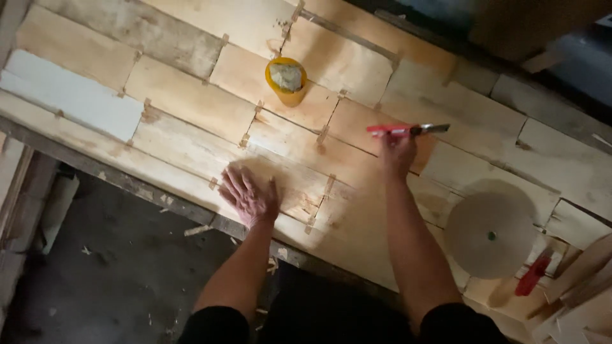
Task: Apply glue and thin wooden strips to a wooden surface and trim them using a utility knife.
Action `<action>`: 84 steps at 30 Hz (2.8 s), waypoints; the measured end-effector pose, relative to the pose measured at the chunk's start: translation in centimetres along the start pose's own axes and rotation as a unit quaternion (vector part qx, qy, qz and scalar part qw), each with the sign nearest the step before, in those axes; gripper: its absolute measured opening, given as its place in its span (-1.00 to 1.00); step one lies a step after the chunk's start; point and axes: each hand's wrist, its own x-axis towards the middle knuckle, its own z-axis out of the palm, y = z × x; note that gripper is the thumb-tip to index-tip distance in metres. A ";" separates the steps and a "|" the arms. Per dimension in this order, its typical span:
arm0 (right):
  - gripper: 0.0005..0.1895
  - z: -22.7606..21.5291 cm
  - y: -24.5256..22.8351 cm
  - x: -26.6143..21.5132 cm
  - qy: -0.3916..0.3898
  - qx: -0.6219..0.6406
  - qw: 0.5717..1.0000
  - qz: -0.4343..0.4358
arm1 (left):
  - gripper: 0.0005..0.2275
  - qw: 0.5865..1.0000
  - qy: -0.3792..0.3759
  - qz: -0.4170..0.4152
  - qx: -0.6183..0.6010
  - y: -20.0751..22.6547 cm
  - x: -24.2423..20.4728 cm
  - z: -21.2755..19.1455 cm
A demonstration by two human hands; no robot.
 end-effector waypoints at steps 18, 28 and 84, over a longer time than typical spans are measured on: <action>-0.61 5.6 -2.0 10.8 0.012 0.125 0.988 -0.095 | -0.23 1.000 0.014 0.000 -0.009 0.4 0.3 -0.6; -0.69 11.6 -5.4 15.9 -0.089 -0.102 0.987 -0.086 | -0.21 1.000 0.018 0.006 0.017 0.7 0.6 -0.7; -0.92 17.5 -9.8 17.2 -0.091 0.107 0.987 -0.074 | -0.17 0.999 -0.033 -0.027 0.034 0.5 1.3 -1.0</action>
